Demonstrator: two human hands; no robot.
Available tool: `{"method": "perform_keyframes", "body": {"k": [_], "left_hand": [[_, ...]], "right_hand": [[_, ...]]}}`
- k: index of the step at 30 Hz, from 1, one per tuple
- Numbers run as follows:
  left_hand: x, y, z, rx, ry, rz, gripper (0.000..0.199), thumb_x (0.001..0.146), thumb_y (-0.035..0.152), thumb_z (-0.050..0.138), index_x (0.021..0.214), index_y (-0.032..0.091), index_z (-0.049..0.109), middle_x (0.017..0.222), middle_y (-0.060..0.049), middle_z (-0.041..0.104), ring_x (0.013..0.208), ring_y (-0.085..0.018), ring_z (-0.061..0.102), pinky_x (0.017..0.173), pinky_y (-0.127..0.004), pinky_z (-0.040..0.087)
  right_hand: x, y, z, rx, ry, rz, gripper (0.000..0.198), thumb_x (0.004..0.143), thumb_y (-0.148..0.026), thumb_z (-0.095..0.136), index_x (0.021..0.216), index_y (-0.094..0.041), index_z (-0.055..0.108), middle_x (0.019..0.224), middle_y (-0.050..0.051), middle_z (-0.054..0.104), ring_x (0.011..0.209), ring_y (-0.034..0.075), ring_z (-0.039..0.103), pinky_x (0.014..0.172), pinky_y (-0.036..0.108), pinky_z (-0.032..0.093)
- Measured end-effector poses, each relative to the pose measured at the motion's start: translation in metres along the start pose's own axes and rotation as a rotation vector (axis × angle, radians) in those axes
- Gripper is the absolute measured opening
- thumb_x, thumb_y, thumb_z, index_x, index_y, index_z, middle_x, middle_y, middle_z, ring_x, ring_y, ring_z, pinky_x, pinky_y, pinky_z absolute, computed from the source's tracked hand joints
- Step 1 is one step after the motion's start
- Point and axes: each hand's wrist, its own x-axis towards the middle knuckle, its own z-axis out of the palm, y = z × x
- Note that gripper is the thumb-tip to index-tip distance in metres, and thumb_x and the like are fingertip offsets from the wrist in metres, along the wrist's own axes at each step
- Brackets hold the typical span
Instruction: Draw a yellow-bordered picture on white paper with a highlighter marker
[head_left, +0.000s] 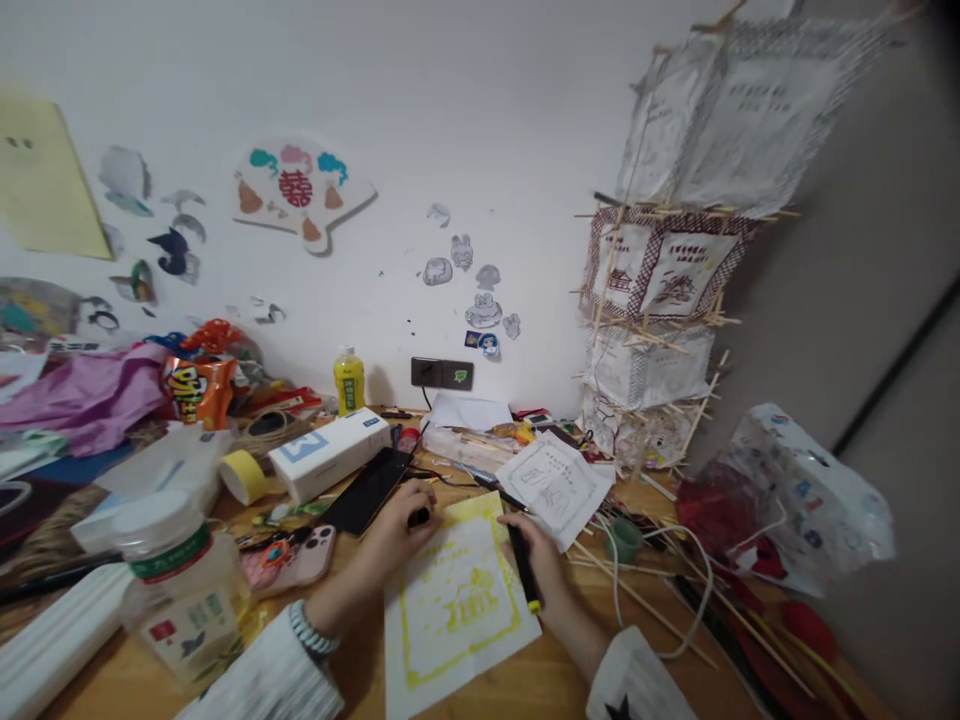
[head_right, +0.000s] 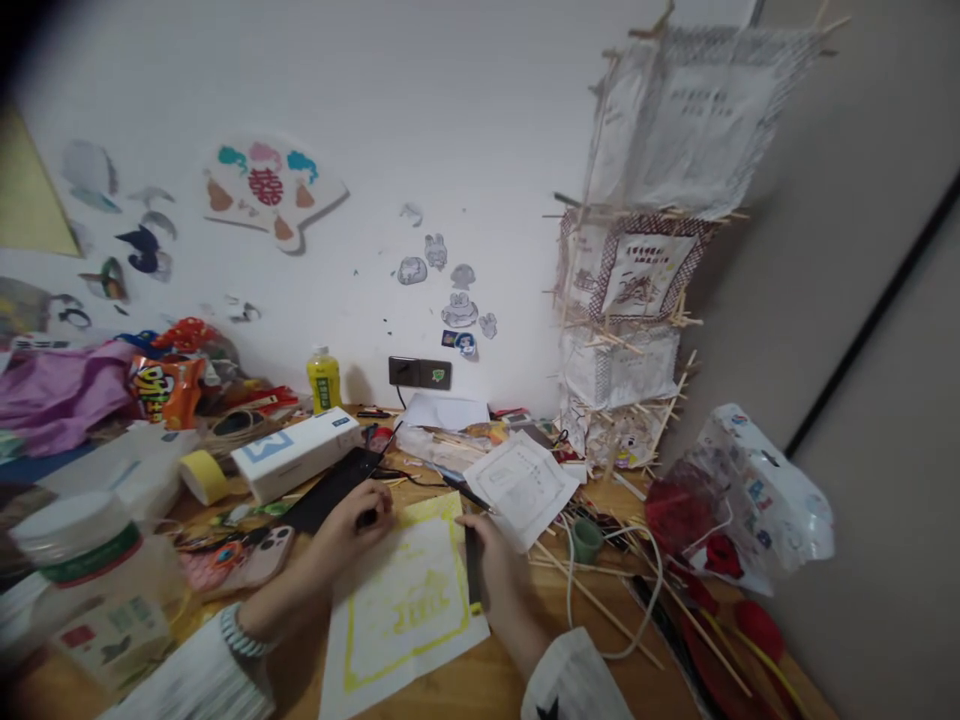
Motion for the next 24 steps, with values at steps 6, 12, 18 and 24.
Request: {"method": "perform_keyframes", "body": {"k": [6,12,18,24], "left_hand": [[-0.002,-0.024,0.016,-0.115,0.075,-0.190,0.025,0.093,0.031,0.058,0.113,0.015,0.058,0.111,-0.008,0.060,0.095,-0.022,0.061,0.081,-0.041,0.053],[-0.001,-0.041,0.036,-0.131,0.017,-0.305,0.031,0.094,0.032,0.059,0.121,0.016,0.056,0.119,-0.009,0.058,0.099,-0.023,0.062,0.082,-0.043,0.053],[0.002,-0.050,0.015,0.007,0.125,-0.353,0.032,0.094,0.033,0.059,0.120,0.016,0.056,0.120,-0.008,0.058,0.100,-0.025,0.061,0.083,-0.043,0.053],[-0.002,-0.024,0.009,0.167,0.094,-0.172,0.025,0.094,0.032,0.058,0.113,0.015,0.059,0.114,-0.008,0.060,0.098,-0.022,0.061,0.084,-0.043,0.051]], "right_hand": [[0.007,-0.006,-0.015,0.051,0.168,-0.073,0.027,0.067,-0.037,0.072,0.088,-0.020,0.072,0.092,0.008,0.074,0.085,0.028,0.068,0.077,0.040,0.057],[0.007,-0.005,-0.018,0.010,0.243,-0.170,0.031,0.070,-0.039,0.073,0.093,-0.019,0.072,0.098,0.008,0.073,0.092,0.026,0.066,0.081,0.038,0.055],[0.009,-0.019,-0.008,0.037,0.178,-0.066,0.023,0.067,-0.033,0.070,0.085,-0.021,0.074,0.081,0.006,0.075,0.076,0.025,0.070,0.067,0.033,0.057],[0.003,-0.027,-0.009,-0.032,0.150,-0.042,0.017,0.071,-0.032,0.065,0.082,-0.023,0.074,0.081,0.006,0.075,0.085,0.027,0.070,0.069,0.034,0.057]]}}
